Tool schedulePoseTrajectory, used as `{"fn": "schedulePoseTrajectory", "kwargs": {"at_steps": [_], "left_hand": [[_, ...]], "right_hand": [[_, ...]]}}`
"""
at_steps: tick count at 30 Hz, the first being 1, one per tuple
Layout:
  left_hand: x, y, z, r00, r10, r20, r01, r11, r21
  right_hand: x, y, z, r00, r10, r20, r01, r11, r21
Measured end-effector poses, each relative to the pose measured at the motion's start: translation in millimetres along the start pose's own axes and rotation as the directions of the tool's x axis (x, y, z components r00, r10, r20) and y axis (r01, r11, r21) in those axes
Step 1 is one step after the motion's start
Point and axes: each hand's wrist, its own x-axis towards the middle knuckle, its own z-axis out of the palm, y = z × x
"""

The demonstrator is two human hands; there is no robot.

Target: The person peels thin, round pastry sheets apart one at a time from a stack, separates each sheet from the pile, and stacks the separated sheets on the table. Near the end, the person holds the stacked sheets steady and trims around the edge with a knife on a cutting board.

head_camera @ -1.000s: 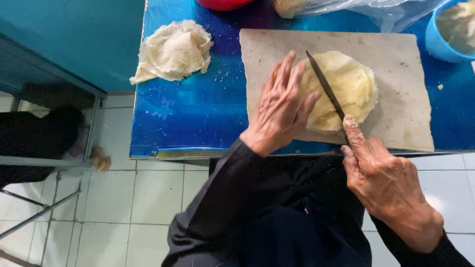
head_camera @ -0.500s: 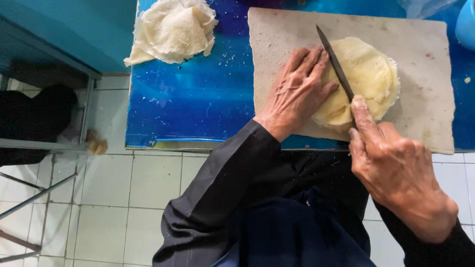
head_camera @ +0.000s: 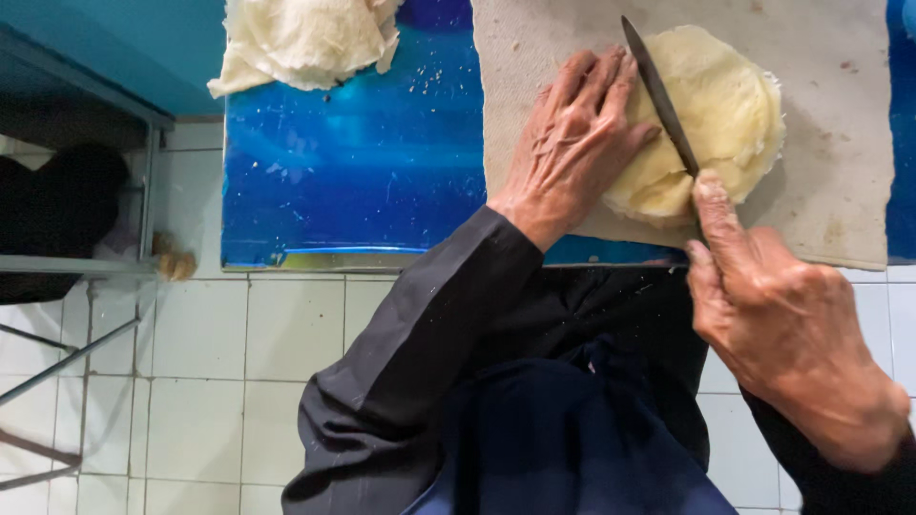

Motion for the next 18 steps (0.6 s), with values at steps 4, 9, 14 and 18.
{"fn": "schedulePoseTrajectory", "kwargs": {"at_steps": [4,9,14,18], "left_hand": [[-3,1,2,0.999,-0.032,0.027,0.035,0.996,-0.081],[-5,-1,6,1.000,0.014,-0.008,-0.014,1.000,-0.012],[-4,1,3,1.000,-0.011,-0.020,0.011,0.999,-0.031],[-8,2,5,1.000,0.001,-0.006,-0.001,1.000,-0.012]], "right_hand": [[-10,-6,-9,0.992,0.065,0.109,-0.044,0.981,-0.191],[16,0,1,0.993,0.034,0.113,-0.015,0.986,-0.167],[-4,-6,-14,0.996,0.034,0.082,-0.024,0.993,-0.119],[-4,-6,-6,0.981,0.070,0.183,-0.022,0.967,-0.253]]}}
